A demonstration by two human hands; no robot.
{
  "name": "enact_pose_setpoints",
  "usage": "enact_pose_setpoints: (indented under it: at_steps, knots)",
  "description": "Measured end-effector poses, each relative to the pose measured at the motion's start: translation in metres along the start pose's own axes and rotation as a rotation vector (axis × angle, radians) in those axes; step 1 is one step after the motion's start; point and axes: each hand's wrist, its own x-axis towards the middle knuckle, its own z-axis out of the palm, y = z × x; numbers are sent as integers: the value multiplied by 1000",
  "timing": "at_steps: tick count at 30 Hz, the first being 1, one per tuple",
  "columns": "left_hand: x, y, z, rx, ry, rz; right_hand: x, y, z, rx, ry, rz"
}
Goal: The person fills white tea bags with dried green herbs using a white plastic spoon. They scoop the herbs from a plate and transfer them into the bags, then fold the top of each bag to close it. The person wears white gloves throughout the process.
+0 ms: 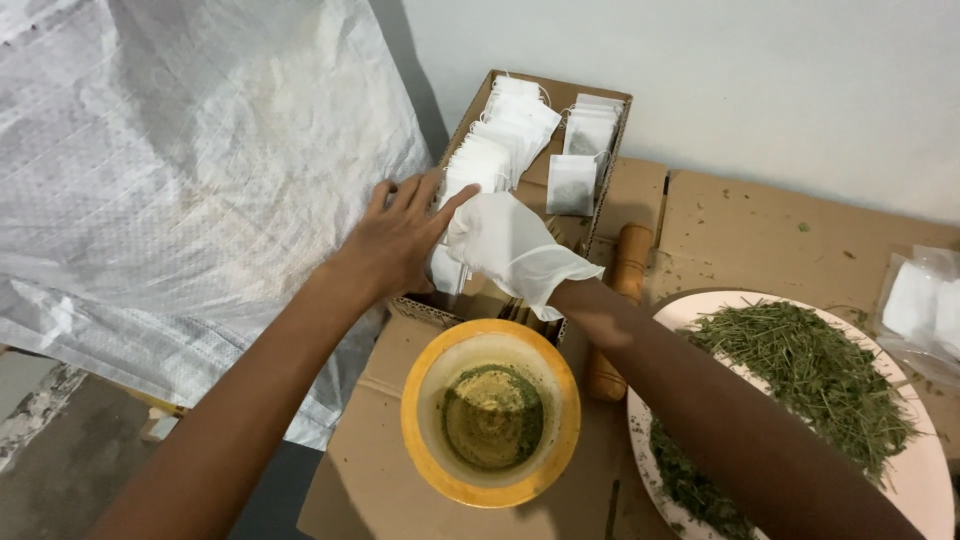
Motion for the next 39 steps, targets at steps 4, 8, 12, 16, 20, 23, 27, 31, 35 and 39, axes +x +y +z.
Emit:
enact_pose_setpoints:
  at_steps: [4,8,12,16,20,23,27,31,35,39]
  knots:
    - [3,1,1,52,15,21,-62,-157,-108,-1,44,-6]
    - [-2,2,-1,88,82,8,-91,-225,-162,142,-117,187]
    - [2,0,3,116,91,26,0,-46,-36,-83,16,23]
    - [6,1,5,160,87,32,-28,-99,-76,-74,11,21]
    - [8,-1,11,197,114,27,-59,-156,-120,-52,-1,26]
    - [7,0,7,170,109,19,-74,-180,-135,-52,14,31]
    - [9,-3,3,73,55,-2,-74,-185,-136,-66,38,12]
    - [6,0,4,75,33,12,-102,-222,-168,-45,39,18]
    - [7,-1,6,57,24,8,-112,-243,-190,360,-15,260]
    - [2,0,-7,-47,32,0,-107,-255,-207,614,73,523]
